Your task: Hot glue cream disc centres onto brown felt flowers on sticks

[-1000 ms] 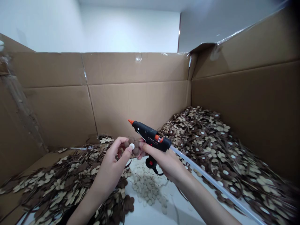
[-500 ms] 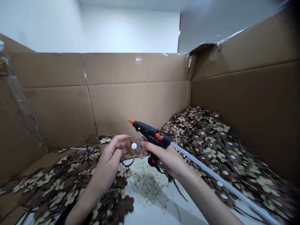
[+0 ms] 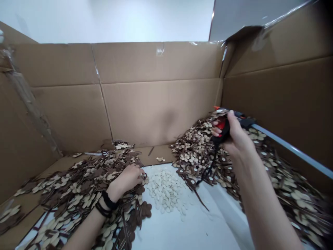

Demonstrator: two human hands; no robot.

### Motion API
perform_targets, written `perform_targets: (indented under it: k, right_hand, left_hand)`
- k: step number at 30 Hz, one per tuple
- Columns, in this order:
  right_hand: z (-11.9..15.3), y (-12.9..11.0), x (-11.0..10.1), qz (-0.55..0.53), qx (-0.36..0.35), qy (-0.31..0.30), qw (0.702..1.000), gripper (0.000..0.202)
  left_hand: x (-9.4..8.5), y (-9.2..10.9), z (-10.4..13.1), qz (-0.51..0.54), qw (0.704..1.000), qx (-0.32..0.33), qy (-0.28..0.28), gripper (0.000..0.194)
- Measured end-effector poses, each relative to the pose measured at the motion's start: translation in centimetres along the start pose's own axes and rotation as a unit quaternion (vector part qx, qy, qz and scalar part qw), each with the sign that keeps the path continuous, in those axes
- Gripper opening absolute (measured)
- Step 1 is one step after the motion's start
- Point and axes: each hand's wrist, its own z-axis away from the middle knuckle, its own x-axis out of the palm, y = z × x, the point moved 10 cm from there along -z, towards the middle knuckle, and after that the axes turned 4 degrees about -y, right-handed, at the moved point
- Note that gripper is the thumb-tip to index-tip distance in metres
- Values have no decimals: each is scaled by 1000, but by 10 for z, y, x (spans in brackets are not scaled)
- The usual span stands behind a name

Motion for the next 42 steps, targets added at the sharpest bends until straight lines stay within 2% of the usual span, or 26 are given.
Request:
perform_targets:
  k: [4,9,11,13,15,16,17,19,21,23,24,25,26,27,29,30,31,32,33,34,35,36,37,38,39,42]
  right_hand:
    - [14,0,19,10,31,-49,998,28]
    - [42,30,61,44,117,-125,984,31]
    - [54,44,76,39,149,-157,975,33]
    - [66,54,93,38,167,-204,964,31]
    - [77,61,107,45,173,-250,952,27]
    - [82,63,113,51,174,-265,947,26]
    - [87,66,116,58,175,-274,944,26]
    - [93,71,121,72,182,-278,941,26]
    - [98,76,123,80,194,-274,939,26]
    - [103,81,125,80,214,-275,934,25]
    - [106,82,127,80,223,-281,930,25]
    - [109,82,128,80,230,-290,926,24]
    - [112,81,130,87,234,-302,920,22]
    - [115,79,131,98,235,-321,912,20]
    - [125,77,136,145,239,-392,877,15]
    - [131,78,137,179,247,-441,844,13]
    - [136,79,137,210,253,-484,811,13]
    - [133,77,134,226,250,-499,799,14]
    - [120,72,129,219,229,-475,821,14]
    - [98,61,121,190,189,-413,870,17]
    - [69,44,102,133,125,-297,937,20]
    - [46,25,77,62,49,-170,982,25]
    - [33,12,53,6,-11,-70,997,31]
    - [25,7,33,-27,-38,3,999,38]
    - [20,5,23,-37,-43,36,998,44]
    - [21,0,26,5,-50,10,999,48]
  left_hand:
    - [21,7,-11,-38,999,-8,-2,33]
    - [25,10,-14,-50,999,-17,13,34]
    - [22,10,-12,-51,998,-27,18,34]
    - [9,13,-9,-34,998,-34,46,37]
    - [-13,17,-6,87,990,-18,105,44]
    - [-25,20,-4,189,974,0,129,47]
    - [-33,24,-4,302,944,20,134,51]
    - [-38,36,-5,491,866,45,81,58]
    - [-40,53,-2,594,802,57,16,63]
    - [-48,66,7,648,758,81,5,61]
    - [-54,69,12,659,746,95,15,57]
    - [-59,68,16,657,746,100,32,53]
    - [-63,63,20,641,760,95,53,49]
    - [-67,55,23,606,787,82,82,45]
    - [-75,33,26,469,869,43,149,40]
    - [-76,25,26,375,912,23,166,37]
    - [-72,20,24,275,948,10,163,35]
    - [-63,16,20,182,973,2,141,35]
    - [-51,14,15,109,988,-3,110,34]
    - [-37,12,10,59,995,-5,76,33]
    - [-23,11,6,30,998,-4,52,32]
    - [-10,11,3,15,999,-2,38,30]
    - [0,12,0,9,999,-3,31,29]
    - [9,12,-3,7,1000,-7,27,28]
    - [17,13,-5,2,1000,-10,25,30]
    - [24,14,-10,1,999,-22,41,29]
